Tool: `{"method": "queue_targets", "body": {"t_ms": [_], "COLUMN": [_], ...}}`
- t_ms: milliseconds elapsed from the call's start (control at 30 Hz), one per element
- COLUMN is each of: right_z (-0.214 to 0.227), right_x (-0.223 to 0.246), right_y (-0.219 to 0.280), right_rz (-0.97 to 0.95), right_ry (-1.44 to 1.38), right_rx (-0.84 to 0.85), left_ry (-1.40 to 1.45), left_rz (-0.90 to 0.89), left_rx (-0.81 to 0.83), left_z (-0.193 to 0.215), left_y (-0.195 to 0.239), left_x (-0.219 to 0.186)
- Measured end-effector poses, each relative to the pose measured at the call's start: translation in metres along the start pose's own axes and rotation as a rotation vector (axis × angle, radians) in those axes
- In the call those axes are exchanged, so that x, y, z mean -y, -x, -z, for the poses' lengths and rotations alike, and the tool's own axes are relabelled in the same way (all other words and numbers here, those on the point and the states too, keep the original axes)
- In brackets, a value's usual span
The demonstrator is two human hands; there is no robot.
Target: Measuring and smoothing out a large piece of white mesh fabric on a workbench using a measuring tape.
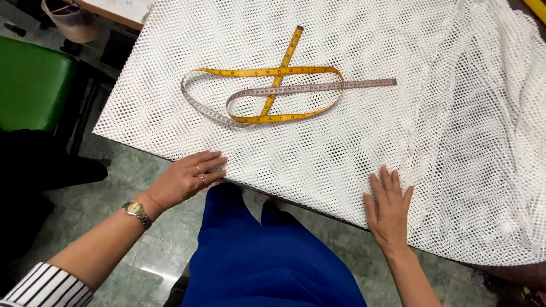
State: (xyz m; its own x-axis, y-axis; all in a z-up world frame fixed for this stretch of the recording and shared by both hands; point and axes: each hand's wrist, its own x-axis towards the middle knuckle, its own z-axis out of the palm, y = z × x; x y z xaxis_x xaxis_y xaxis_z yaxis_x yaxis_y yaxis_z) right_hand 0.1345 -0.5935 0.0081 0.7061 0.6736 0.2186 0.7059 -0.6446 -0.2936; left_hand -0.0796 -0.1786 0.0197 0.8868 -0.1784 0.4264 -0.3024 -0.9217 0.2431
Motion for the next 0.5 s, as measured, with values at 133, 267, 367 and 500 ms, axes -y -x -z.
{"method": "queue_targets", "body": {"t_ms": [133, 267, 367, 500], "right_z": [-0.001, -0.003, -0.004, 0.01], "right_x": [0.008, 0.032, 0.028, 0.006], "right_y": [0.001, -0.002, 0.006, 0.014], "right_rz": [0.056, 0.151, 0.229, 0.158], "right_ry": [-0.042, -0.135, -0.072, -0.099], "right_rx": [-0.007, 0.02, 0.034, -0.001], "left_ry": [-0.012, -0.007, 0.035, 0.009], "left_rz": [0.009, -0.074, -0.155, -0.089], "left_rx": [-0.025, 0.011, 0.03, 0.03], "left_z": [-0.002, -0.011, -0.017, -0.025], "left_y": [-0.014, -0.033, -0.031, -0.041], "left_x": [-0.01, -0.028, -0.032, -0.035]}}
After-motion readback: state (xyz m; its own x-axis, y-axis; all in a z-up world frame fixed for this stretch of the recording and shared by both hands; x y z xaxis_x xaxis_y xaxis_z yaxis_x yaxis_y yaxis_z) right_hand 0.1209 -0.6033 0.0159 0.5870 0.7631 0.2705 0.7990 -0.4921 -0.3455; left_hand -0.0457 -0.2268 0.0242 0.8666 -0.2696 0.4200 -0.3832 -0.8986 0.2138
